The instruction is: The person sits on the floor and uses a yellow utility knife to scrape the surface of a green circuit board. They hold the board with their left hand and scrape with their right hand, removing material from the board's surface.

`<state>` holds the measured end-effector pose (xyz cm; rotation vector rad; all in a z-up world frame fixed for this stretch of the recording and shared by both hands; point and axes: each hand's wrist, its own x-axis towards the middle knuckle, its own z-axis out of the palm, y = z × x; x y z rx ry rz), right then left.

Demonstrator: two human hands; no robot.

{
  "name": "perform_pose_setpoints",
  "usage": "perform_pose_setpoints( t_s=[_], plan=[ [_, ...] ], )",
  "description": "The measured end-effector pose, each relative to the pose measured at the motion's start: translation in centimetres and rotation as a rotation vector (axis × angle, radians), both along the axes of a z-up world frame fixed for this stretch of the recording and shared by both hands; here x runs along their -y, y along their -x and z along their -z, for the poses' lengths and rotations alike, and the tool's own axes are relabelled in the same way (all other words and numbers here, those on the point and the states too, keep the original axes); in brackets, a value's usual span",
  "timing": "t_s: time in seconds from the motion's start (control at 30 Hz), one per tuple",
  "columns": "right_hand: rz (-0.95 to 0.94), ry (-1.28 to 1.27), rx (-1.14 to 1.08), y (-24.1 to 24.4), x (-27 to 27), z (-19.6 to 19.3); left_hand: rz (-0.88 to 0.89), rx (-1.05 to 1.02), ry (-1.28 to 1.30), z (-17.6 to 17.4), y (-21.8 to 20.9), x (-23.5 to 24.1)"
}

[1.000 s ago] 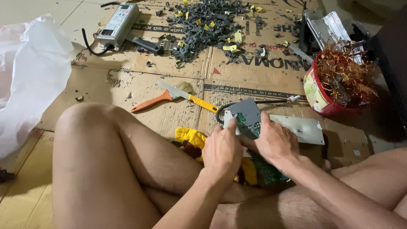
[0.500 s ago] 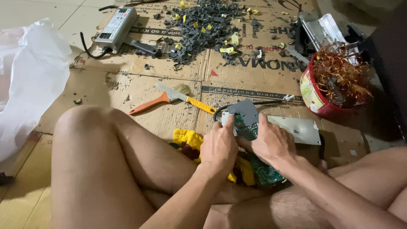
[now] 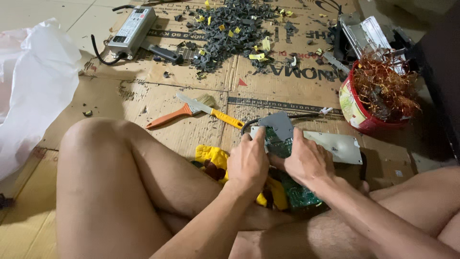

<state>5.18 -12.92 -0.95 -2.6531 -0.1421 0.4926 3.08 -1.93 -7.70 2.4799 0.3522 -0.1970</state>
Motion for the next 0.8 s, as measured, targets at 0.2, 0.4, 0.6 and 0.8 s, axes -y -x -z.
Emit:
perform_pose_setpoints(
  t_s=[0.2, 0.4, 0.6, 0.8],
  plan=[
    [-0.053, 0.156, 0.058, -1.1, 1.1, 2.6, -0.252, 0.004, 0.372, 1.1, -0.9, 0.1],
    [-0.134, 0.281, 0.063, -3.5, 3.5, 7.4, -0.071, 0.024, 0.068, -0.5, -1.0, -0.1],
    [-0.084, 0.104, 0.111, -2.8, 3.1, 7.4, -0.16, -0.05, 0.227, 1.7, -3.2, -0.9],
    [-0.051, -0.014, 0.058, -0.2, 1.1, 1.4, 0.071, 0.007, 0.022, -1.6, -1.6, -2.0]
  ],
)
